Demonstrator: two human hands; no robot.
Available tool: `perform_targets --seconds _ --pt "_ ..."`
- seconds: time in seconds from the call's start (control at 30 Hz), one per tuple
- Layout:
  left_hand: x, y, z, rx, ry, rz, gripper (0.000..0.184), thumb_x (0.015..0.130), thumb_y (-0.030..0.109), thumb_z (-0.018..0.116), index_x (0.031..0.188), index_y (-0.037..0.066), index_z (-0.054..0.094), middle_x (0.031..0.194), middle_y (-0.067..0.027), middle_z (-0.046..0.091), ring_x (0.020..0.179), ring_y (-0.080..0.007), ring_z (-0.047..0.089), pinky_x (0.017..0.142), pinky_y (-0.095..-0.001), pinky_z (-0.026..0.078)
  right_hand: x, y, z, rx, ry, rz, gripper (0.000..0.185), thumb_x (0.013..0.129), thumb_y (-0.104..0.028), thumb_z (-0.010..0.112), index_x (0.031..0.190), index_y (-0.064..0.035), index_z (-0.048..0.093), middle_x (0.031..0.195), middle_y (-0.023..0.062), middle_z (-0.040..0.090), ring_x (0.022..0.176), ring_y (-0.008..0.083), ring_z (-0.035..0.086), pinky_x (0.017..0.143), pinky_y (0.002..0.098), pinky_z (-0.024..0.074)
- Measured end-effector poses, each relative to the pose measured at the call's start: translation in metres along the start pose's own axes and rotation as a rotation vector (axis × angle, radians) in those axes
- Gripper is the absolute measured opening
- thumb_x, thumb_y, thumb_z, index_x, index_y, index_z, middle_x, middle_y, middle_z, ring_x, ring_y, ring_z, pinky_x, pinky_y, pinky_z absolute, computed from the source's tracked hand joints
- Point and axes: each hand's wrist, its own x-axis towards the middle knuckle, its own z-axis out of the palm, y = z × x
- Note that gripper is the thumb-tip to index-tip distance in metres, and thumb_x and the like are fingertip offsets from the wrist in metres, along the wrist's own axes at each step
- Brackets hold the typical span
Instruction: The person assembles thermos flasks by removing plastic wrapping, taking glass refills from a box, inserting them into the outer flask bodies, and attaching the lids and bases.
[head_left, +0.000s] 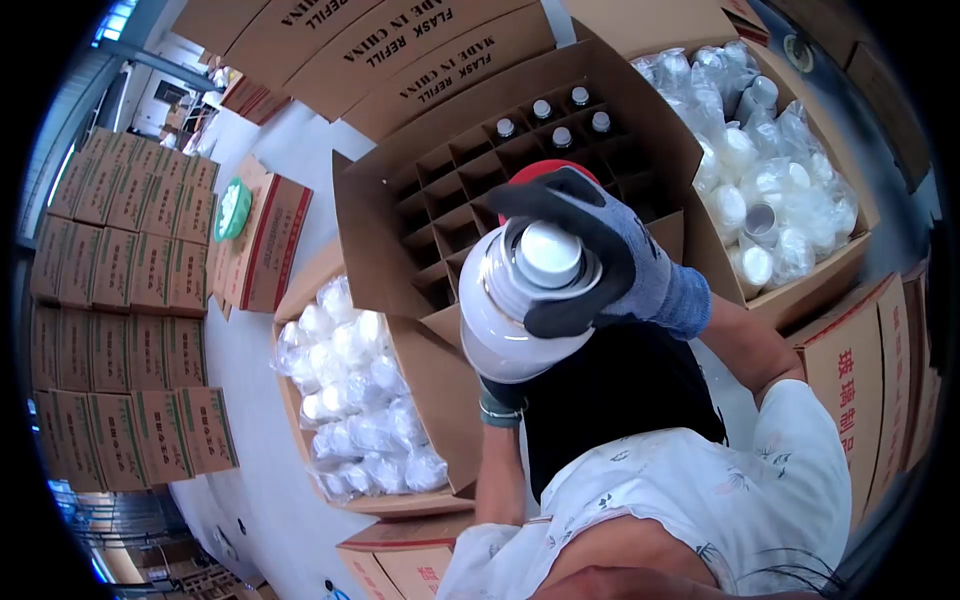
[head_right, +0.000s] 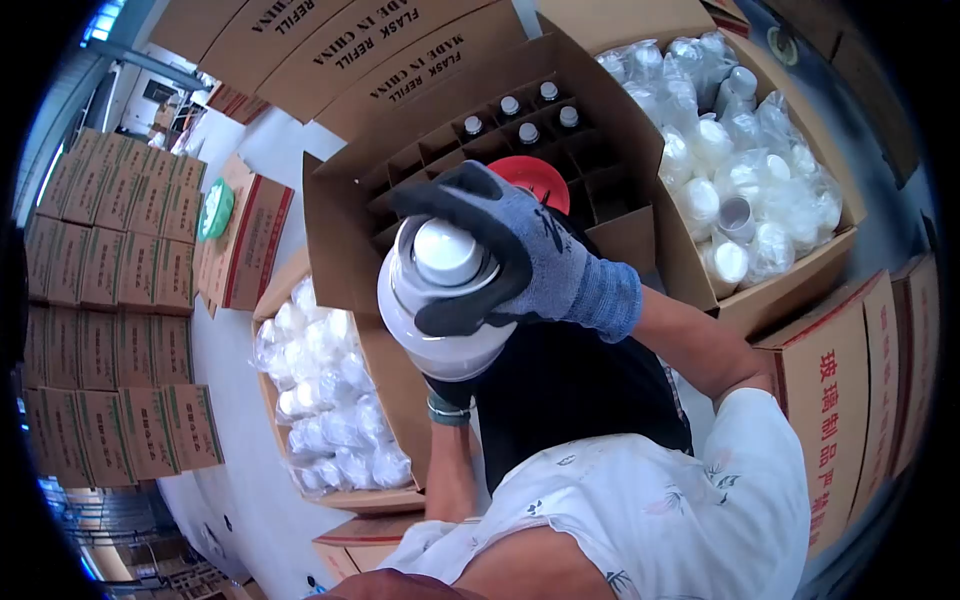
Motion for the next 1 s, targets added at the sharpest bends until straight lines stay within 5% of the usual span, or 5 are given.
perform_targets --seconds 0.43,0.57,0.73,0.9,1.0 --pt "-0.016 0.008 -0.021 0.124 0.059 0.004 0.051 0.085 0.013 0.062 0.132 0.0 0.047 0.119 -0.0099 0.059 0.107 -0.0213 0.058 0.092 -0.0323 0.046 -0.014 -0.018 0.006 0.145 -0.074 -0.089 0.078 0.059 -0.035 0.085 0.123 -0.0037 0.054 0.114 0.0147 0.057 0.104 0.032 0.055 0.089 0.041 0.0455" --pt "-0.012 0.077 -0.047 0.72 0.018 0.251 0.048 0.086 0.013 0.061 0.131 0.0 0.048 0.117 -0.0097 0.061 0.105 -0.0209 0.059 0.091 -0.032 0.047 -0.05 -0.005 0.004 0.194 0.043 -0.01 0.079 0.059 -0.032 0.086 0.124 -0.0028 0.052 0.119 0.0163 0.055 0.112 0.0332 0.052 0.098 0.0426 0.0395" --pt "0.007 0.22 0.036 1.405 -0.528 0.807 0.046 0.087 0.013 0.059 0.13 0.0 0.05 0.114 -0.0094 0.063 0.102 -0.0204 0.062 0.089 -0.0316 0.049 -0.165 0.033 0.021 0.058 -0.232 0.466 0.077 0.064 -0.026 0.082 0.127 -0.0019 0.046 0.125 0.0198 0.051 0.114 0.0347 0.051 0.1 0.04 0.0396" --pt "-0.004 0.163 0.18 1.854 -0.919 0.569 0.032 0.082 0.036 0.061 0.087 0.005 0.068 0.082 -0.0182 0.065 0.078 -0.036 0.063 0.071 -0.0445 0.049 -0.127 0.058 -0.022 -0.292 -0.739 0.369 0.051 0.066 -0.026 0.075 0.111 -0.0077 0.059 0.109 0.0143 0.061 0.101 0.0335 0.059 0.091 0.0422 0.0458" --pt "0.035 0.121 0.168 1.759 -1.134 0.352 0.035 0.083 0.036 0.062 0.081 0.002 0.066 0.082 -0.0201 0.065 0.077 -0.038 0.061 0.069 -0.0441 0.048 -0.105 0.148 -0.028 -0.22 -0.434 0.514 0.047 0.071 -0.026 0.073 0.114 -0.014 0.059 0.104 0.0154 0.06 0.096 0.0331 0.059 0.085 0.0441 0.0468"
